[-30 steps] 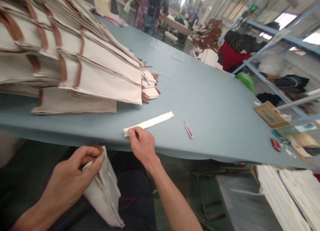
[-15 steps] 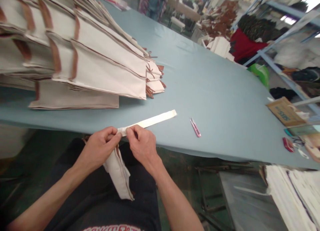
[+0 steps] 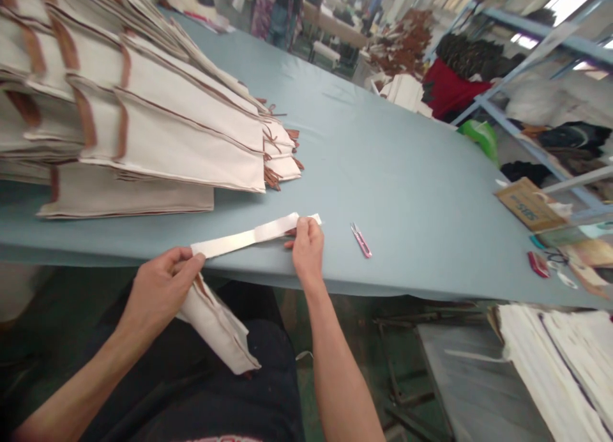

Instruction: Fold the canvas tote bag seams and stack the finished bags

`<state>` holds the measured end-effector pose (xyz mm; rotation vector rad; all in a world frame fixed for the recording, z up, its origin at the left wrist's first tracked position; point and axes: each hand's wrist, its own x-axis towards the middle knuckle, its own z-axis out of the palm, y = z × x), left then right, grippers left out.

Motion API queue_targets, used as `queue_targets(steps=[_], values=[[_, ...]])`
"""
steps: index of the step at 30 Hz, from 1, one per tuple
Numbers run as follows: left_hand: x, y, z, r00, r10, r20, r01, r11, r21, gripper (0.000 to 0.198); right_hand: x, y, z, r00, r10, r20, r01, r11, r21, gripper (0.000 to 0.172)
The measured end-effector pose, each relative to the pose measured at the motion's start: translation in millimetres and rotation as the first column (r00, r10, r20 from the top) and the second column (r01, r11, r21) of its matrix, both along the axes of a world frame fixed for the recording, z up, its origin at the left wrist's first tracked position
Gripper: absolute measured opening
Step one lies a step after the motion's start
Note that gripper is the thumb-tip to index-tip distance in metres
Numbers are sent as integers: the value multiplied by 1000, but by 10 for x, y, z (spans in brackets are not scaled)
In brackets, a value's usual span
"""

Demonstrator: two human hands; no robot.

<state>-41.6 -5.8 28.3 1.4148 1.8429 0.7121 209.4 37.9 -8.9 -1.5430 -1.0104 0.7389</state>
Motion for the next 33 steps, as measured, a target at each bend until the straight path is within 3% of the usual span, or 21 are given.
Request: queue_targets(steps=[3, 5, 9, 11, 14, 19, 26, 33], values=[[-74, -89, 69, 990, 50, -130, -42, 997, 68, 66, -101, -23, -6, 995, -16, 96, 14, 1000, 19, 35], [-54, -180, 97, 974, 17, -228, 9, 993, 116, 73, -133, -22, 13, 990, -30, 140, 26, 999, 27, 34], [140, -198, 105, 888, -239, -393, 298, 950, 97, 61, -140, -6, 56, 985, -38, 169, 35, 999, 23, 33], [240, -56, 121, 821, -349, -451, 416, 908, 53, 49, -138, -3, 67, 987, -34, 157, 32, 999, 18, 33], [336, 259, 179, 737, -433, -519, 491, 871, -29, 32, -131, -1, 63, 994, -26, 102, 25, 1000, 9, 33], [438, 544, 252, 657, -488, -574, 482, 858, -178, 30, 5, 120, 51, 993, -49, -112, 46, 998, -32, 32], [579, 425, 247, 633, -436, -639, 425, 886, -184, 35, 516, 627, 211, 896, -185, -403, 145, 981, -129, 28], [624, 404, 214, 639, -364, -678, 373, 917, -141, 42, 876, 1181, 376, 843, -311, -439, 238, 948, -213, 35]])
